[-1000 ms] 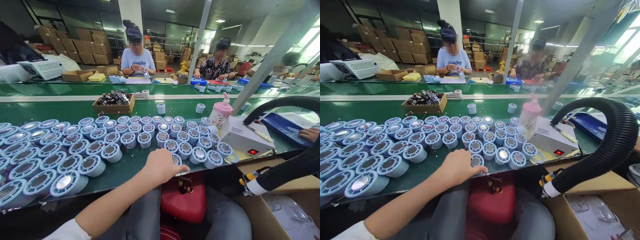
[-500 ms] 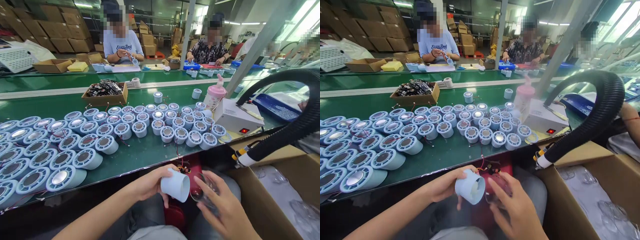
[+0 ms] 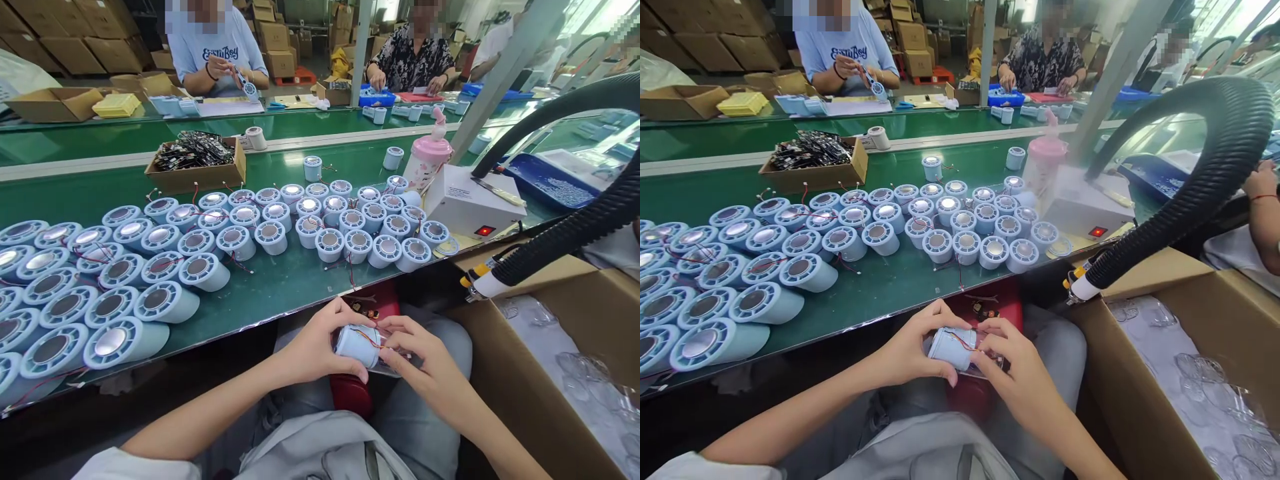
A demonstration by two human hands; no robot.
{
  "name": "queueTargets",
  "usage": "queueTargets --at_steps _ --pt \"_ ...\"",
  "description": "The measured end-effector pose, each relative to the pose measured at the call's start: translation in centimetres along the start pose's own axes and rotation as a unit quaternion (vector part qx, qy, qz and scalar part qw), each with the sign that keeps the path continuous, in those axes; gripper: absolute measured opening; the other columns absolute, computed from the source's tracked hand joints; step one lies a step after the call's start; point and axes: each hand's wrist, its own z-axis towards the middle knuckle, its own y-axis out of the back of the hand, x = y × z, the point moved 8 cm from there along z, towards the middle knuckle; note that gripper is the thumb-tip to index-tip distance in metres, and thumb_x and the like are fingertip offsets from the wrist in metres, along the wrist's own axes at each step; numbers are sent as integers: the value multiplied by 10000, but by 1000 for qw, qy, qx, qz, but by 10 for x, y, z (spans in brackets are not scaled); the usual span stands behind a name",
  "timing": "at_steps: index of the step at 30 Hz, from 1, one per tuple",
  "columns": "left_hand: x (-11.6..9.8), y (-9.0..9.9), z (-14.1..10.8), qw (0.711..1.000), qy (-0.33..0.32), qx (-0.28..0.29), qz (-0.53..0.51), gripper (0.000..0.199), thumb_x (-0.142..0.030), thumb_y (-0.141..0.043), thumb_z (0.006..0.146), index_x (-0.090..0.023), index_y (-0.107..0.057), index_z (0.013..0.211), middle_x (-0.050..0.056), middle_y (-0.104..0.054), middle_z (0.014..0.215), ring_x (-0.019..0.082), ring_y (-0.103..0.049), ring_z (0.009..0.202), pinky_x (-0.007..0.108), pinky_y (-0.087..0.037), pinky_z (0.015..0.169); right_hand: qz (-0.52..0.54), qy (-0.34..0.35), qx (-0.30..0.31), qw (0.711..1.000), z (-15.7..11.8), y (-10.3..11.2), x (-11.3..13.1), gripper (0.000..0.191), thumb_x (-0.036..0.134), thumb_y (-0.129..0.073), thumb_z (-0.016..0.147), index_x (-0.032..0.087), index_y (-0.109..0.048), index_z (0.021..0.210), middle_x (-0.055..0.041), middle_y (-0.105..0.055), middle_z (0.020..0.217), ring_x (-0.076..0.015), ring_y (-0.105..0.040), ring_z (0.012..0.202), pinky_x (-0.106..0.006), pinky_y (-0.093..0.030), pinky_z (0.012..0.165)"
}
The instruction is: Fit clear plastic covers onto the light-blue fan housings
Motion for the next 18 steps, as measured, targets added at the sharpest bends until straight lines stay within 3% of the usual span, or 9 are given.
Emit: queueTargets --at_steps 3,7,12,15,18 --pt "3 -5 4 999 -50 10 8 664 -479 -855 542 -259 -675 1143 86 -530 1099 243 -538 1037 376 -461 920 44 -28 -36 998 -1 3 -5 256 327 -547 890 187 -623 690 -94 -570 1071 -230 -578 983 -290 -477 715" --pt "1 -12 5 994 -95 56 -29 681 -394 -851 600 -263 -625 1229 123 -526 1316 290 -481 1236 425 -370 1064 142 -47 -86 985 0 11 -17 280 313 -613 832 183 -601 585 -78 -599 1001 -230 -587 952 -295 -481 735" --pt "12 -22 2 982 8 94 -162 700 -286 -804 681 -266 -524 1322 105 -580 1293 259 -582 1132 371 -505 913 289 -95 -75 950 2 11 -35 267 405 -693 797 200 -696 628 -90 -654 1066 -257 -625 967 -315 -547 697" --pt "15 -25 0 955 55 86 -279 677 -237 -796 688 -251 -516 1305 98 -565 1307 222 -609 1079 341 -522 891 218 -19 -42 975 -1 12 -23 167 355 -781 729 270 -758 870 -78 -642 1221 -299 -596 1117 -391 -546 854" --pt "15 -27 -3 933 82 92 -339 653 -253 -791 703 -266 -513 1294 96 -536 1352 211 -616 1056 313 -543 825 41 55 -46 997 -11 13 -9 444 232 -797 719 363 -684 1128 -35 -596 1320 -294 -524 1242 -431 -466 1011"
